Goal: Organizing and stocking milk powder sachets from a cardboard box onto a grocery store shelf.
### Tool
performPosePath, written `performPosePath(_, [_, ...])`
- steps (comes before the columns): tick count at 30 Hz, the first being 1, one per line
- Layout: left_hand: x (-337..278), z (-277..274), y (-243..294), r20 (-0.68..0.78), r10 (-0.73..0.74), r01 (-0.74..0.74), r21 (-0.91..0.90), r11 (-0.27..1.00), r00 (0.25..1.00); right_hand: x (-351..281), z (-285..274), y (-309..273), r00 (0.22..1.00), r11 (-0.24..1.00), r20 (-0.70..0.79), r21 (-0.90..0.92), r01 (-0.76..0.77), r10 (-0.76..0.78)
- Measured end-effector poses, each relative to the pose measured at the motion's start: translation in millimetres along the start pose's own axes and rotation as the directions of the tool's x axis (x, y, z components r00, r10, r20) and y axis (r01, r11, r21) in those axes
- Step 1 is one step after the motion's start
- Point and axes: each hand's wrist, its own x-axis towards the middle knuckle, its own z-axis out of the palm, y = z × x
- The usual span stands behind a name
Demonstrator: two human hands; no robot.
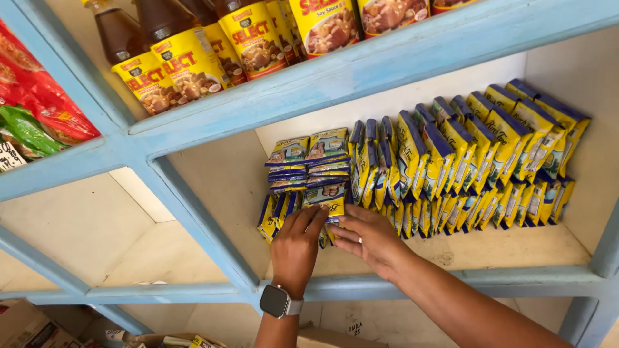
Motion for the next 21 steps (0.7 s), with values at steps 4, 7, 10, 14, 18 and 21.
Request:
performPosePath(4, [7.5, 11.6, -5.3, -0.035, -0.030, 0.028, -0.055, 0.998, 0.999, -25.3, -18.7, -10.2, 0.996, 0.969, 0.000, -0.233, 0.087, -0.090])
performPosePath(7, [7.9, 14.8, -6.1, 0.001, -0.014, 0.014, -0.098, 0.995, 1.000, -37.3, -31.0, -14.9, 0.990, 0.910, -0.010, -0.395, 0.122, -0.137])
performPosePath(10, [6.1, 19.2, -5.7, -0.005, -0.043, 0.042, -0.118, 0.992, 0.999, -41.6, -45.3, -16.3, 0.975, 0.854, 0.000, -0.484, 0.193, -0.221])
performPosePath(14, [10.1, 23.8, -3.9, 0.038, -0.052, 0.055, -0.099, 0.994, 0.998, -40.0, -67.8, -5.8, 0.930, 0.793, 0.095, -0.496, 0.353, -0.355])
performPosePath(18, [20.3, 34.3, -10.0, 0.171, -0.032, 0.056, -0.138, 0.989, 0.985, -49.3, -70.1, 3.3, 0.828, 0.576, 0.239, -0.621, 0.532, -0.507])
performPosePath(21, [28.6, 45.7, -15.0, 0.212, 0.048, -0.011, -0.172, 0.985, 0.976, -55.9, -63.2, 4.6, 0.851, 0.534, 0.203, -0.701, 0.472, -0.485])
